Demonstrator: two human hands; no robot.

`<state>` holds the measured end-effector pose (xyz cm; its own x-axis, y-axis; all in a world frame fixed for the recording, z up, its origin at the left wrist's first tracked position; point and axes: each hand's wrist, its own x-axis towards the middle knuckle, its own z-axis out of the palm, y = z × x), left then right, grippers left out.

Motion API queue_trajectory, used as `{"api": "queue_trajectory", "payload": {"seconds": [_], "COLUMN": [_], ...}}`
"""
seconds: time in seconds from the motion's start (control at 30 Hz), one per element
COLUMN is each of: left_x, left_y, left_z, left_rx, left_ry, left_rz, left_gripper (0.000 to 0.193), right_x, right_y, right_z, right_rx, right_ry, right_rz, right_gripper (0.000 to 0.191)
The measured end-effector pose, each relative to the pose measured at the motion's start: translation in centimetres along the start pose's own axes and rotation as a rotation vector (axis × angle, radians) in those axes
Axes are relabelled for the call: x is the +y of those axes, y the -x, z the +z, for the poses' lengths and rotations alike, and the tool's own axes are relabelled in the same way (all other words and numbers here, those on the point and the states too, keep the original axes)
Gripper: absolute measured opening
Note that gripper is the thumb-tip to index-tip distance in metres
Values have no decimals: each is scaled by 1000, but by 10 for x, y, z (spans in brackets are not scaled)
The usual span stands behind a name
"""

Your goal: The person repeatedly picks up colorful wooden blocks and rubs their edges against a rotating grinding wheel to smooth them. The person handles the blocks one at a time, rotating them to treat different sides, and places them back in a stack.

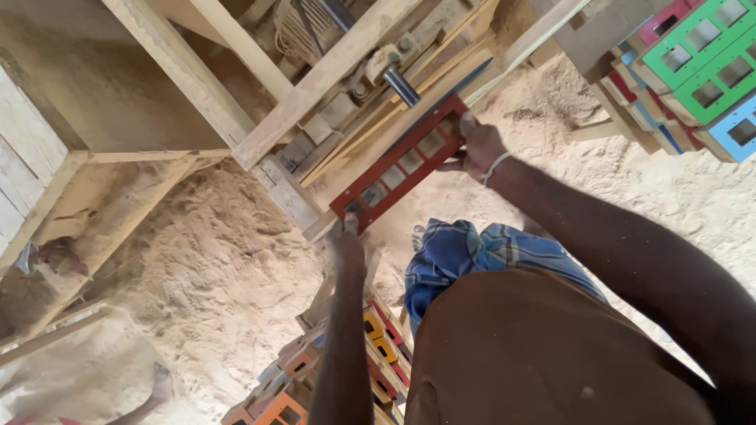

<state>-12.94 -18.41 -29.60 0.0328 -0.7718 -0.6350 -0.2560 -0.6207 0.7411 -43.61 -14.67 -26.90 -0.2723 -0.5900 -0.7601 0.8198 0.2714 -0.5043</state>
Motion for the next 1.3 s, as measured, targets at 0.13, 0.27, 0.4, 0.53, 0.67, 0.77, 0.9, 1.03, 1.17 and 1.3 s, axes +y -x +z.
{"api": "queue_trajectory", "payload": {"seconds": [0.13,0.27,0.4,0.53,0.67,0.77,0.9,1.03,1.17,1.3], "left_x": [1,13,31,43,53,46,27,24,34,38], "left_y": [-2,1,8,12,11,29,92,139,152,156], "left_z": [44,97,155,198,232,232,193,151,134,117], "left_rx": [-3,-107,-79,-59,-73,-134,18,181,252,209], "left_ry": [54,102,88,-12,63,58,-74,-245,-299,93], "left_rz": [-4,66,99,123,93,275,779,1158,1260,556], "left_gripper": [34,27,25,22,21,24,48,48,55,50], "right_x": [-33,-77,-124,-160,-186,-191,-182,-148,-106,-74], "right_y": [-13,-18,-16,-20,-24,-14,32,81,89,81], "right_z": [-26,-52,-73,-91,-106,-123,-153,-170,-152,-125], "right_rx": [36,91,74,117,83,11,-207,-393,-434,-515], "right_ry": [-6,52,126,112,118,82,152,119,-95,-156], "right_rz": [-39,-84,-121,-126,-129,-152,-290,-452,-428,-448], "right_gripper": [59,54,50,49,49,49,56,58,68,73]}}
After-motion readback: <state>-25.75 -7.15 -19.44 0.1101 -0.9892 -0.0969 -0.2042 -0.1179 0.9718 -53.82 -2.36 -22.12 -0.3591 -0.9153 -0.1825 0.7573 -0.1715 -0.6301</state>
